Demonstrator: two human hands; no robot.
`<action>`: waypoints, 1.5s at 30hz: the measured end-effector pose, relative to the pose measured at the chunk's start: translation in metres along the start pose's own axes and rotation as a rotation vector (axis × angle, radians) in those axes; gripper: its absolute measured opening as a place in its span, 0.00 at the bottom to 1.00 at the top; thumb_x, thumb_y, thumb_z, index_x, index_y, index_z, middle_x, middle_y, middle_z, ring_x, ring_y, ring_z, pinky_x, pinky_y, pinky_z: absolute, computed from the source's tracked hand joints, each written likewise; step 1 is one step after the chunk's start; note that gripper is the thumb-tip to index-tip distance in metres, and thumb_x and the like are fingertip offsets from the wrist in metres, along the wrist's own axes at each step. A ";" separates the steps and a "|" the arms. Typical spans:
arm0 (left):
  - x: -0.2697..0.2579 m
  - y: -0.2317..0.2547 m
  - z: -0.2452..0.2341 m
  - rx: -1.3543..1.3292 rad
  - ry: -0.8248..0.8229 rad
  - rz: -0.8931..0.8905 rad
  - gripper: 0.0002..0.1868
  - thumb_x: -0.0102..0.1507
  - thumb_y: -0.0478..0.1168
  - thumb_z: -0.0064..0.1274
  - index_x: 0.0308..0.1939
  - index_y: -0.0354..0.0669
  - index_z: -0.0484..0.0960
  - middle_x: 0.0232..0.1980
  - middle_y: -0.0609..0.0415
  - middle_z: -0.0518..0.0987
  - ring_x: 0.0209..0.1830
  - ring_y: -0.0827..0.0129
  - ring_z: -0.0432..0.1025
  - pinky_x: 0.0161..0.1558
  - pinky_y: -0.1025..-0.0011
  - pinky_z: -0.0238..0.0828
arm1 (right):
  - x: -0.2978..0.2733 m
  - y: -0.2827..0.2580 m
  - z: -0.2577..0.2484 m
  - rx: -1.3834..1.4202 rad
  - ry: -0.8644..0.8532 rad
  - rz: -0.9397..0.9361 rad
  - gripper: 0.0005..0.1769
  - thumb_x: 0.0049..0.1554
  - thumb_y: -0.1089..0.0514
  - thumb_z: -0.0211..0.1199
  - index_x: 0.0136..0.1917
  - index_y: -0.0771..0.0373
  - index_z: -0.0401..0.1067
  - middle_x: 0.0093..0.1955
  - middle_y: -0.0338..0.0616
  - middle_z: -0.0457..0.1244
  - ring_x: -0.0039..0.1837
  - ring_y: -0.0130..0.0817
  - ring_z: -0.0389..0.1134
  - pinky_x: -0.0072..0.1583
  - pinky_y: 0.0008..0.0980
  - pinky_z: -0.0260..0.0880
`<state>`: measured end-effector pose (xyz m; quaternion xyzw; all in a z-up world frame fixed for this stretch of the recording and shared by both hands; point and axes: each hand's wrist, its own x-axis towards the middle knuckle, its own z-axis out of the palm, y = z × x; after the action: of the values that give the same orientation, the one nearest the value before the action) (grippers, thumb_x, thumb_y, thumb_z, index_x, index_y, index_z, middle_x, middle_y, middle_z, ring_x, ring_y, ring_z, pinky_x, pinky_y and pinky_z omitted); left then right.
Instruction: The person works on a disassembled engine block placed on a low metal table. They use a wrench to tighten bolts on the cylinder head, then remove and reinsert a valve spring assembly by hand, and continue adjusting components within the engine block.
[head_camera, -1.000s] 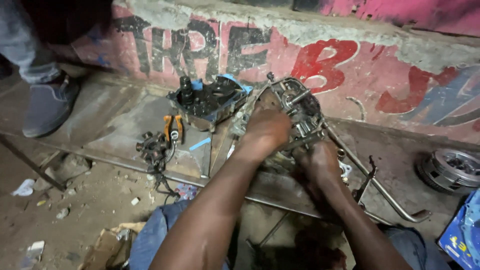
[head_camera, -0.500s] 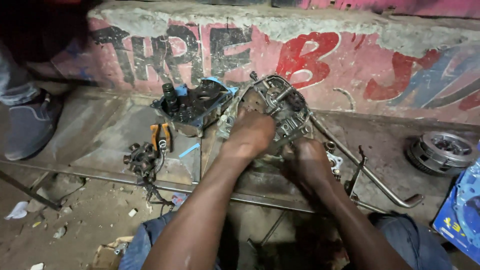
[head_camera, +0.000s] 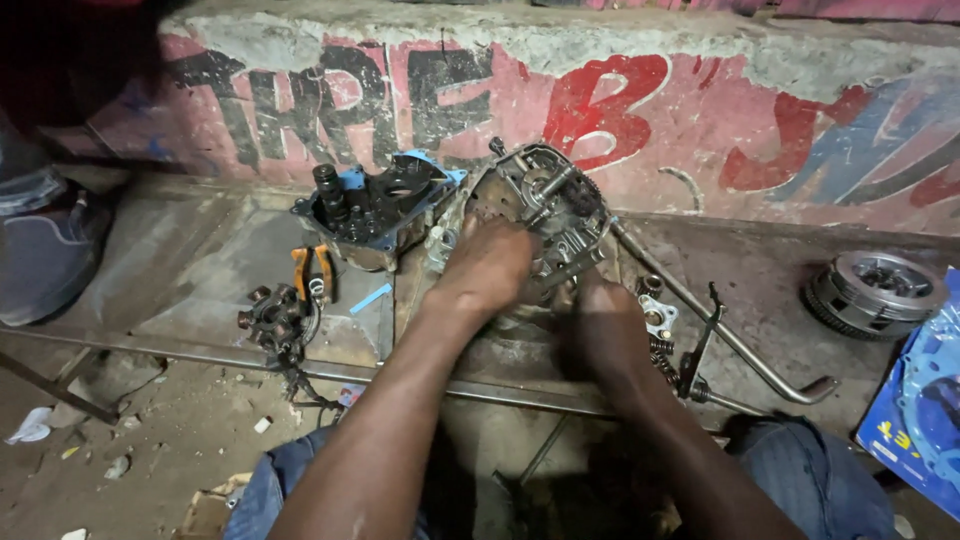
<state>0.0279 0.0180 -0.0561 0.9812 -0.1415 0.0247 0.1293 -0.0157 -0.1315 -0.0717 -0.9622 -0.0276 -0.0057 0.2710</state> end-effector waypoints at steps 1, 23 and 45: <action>0.002 0.000 0.002 -0.002 -0.004 0.001 0.11 0.62 0.35 0.53 0.43 0.31 0.87 0.46 0.34 0.84 0.60 0.41 0.73 0.75 0.38 0.43 | -0.001 0.002 0.001 -0.001 -0.003 0.004 0.21 0.49 0.55 0.70 0.55 0.63 0.72 0.51 0.58 0.71 0.61 0.59 0.71 0.65 0.57 0.70; 0.016 -0.010 0.004 -0.097 0.036 0.005 0.17 0.62 0.45 0.55 0.45 0.34 0.87 0.48 0.32 0.83 0.57 0.37 0.76 0.65 0.37 0.62 | -0.005 0.000 0.000 0.110 -0.041 0.041 0.15 0.58 0.51 0.59 0.52 0.64 0.69 0.49 0.65 0.70 0.60 0.65 0.70 0.64 0.61 0.69; 0.044 -0.033 0.037 -0.100 0.065 -0.016 0.14 0.58 0.47 0.58 0.39 0.43 0.90 0.40 0.39 0.86 0.49 0.40 0.80 0.53 0.40 0.72 | 0.038 0.029 0.020 0.145 0.082 -0.124 0.11 0.52 0.60 0.66 0.45 0.70 0.80 0.40 0.68 0.69 0.51 0.68 0.71 0.51 0.60 0.70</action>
<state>0.0796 0.0268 -0.0960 0.9733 -0.1304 0.0483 0.1828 0.0240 -0.1440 -0.1027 -0.9355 -0.0762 -0.0598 0.3398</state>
